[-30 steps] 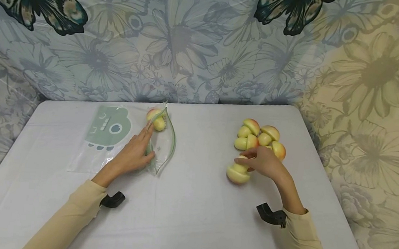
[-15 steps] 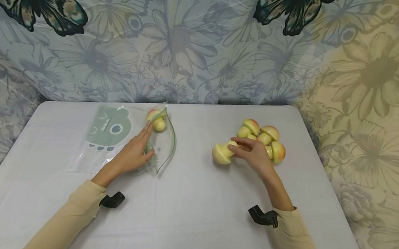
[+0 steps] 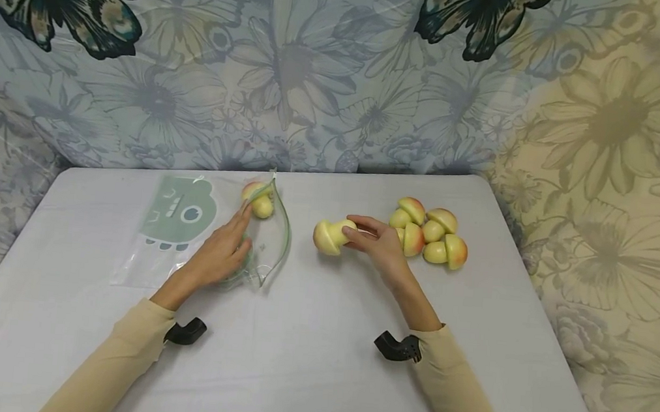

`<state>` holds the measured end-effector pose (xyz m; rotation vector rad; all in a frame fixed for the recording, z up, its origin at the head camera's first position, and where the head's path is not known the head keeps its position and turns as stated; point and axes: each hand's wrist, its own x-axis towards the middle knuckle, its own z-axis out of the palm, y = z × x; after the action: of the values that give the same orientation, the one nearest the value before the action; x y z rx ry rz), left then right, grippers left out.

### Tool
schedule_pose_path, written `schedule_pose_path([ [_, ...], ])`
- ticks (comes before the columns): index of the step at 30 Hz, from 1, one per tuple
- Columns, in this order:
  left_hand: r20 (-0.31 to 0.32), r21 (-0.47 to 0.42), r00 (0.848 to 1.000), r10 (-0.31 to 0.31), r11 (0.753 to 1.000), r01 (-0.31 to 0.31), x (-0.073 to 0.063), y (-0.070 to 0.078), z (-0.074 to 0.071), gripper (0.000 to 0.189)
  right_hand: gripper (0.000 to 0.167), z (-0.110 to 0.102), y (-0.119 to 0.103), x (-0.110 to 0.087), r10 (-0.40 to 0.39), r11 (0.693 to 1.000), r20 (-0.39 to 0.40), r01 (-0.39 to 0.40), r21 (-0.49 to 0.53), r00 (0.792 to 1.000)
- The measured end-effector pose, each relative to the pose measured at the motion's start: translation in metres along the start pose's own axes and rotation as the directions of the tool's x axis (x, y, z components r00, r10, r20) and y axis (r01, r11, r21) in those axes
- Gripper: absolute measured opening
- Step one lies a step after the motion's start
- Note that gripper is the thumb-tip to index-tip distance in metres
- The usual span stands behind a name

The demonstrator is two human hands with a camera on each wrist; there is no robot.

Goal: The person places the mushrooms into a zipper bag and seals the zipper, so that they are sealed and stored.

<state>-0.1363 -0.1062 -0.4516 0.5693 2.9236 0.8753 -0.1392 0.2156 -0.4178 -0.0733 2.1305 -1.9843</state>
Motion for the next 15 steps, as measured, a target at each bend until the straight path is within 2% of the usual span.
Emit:
schedule_pose_path([
  [7, -0.010, 0.001, 1.000, -0.001, 1.000, 0.002, 0.001, 0.001, 0.000, 0.064, 0.049, 0.027, 0.001, 0.010, 0.005, 0.998, 0.007, -0.006, 0.056, 1.000],
  [15, -0.033, 0.006, 0.999, 0.022, 1.000, -0.022, 0.000, 0.000, 0.001, 0.065, 0.046, 0.054, 0.002, 0.021, 0.002, 1.000, 0.020, -0.002, -0.012, 1.000],
])
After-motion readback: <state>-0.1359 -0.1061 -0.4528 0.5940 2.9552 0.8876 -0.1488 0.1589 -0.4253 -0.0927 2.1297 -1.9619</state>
